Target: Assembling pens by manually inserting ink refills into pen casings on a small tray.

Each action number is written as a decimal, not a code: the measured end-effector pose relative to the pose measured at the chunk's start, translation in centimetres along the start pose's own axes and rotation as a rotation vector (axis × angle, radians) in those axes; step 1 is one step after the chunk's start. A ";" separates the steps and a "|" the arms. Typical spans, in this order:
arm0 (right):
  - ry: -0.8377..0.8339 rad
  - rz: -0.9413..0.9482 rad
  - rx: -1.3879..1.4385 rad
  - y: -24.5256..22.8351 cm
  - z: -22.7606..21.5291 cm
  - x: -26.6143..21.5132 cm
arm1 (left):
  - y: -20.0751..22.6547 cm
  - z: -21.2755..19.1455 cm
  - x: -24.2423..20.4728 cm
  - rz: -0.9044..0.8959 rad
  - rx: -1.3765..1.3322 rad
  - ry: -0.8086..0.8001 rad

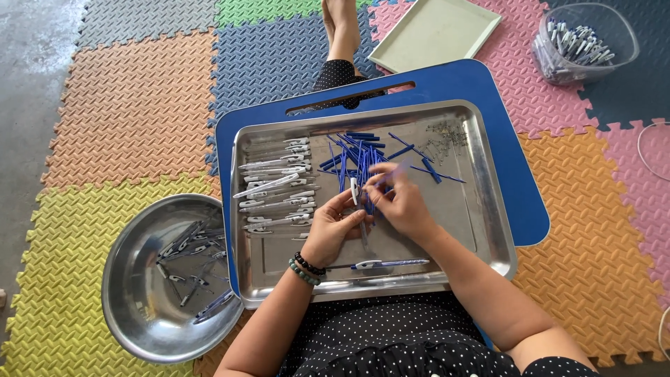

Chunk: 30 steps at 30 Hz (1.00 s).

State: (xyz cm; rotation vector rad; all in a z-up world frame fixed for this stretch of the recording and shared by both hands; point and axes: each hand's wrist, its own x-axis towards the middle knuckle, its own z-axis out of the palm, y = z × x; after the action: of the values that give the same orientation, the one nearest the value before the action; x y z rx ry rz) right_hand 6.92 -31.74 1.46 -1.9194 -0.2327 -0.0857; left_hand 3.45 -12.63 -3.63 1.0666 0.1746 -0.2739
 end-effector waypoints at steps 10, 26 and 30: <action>0.067 0.062 -0.133 2.1 -1.2 0.9 | 0.6 0.4 -0.9 -0.052 0.015 -0.111; 0.261 0.400 0.639 2.9 -4.7 3.5 | 1.4 -0.5 -1.0 -0.246 0.206 -0.424; 0.288 0.378 0.516 4.0 -4.6 3.2 | 1.9 -0.3 -0.9 -0.202 0.172 -0.431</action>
State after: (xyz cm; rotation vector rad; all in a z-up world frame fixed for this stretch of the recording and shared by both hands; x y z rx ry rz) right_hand 11.13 -36.95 -0.03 -1.3864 0.2805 -0.0421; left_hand 3.17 -11.35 -1.94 1.1357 -0.1325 -0.7028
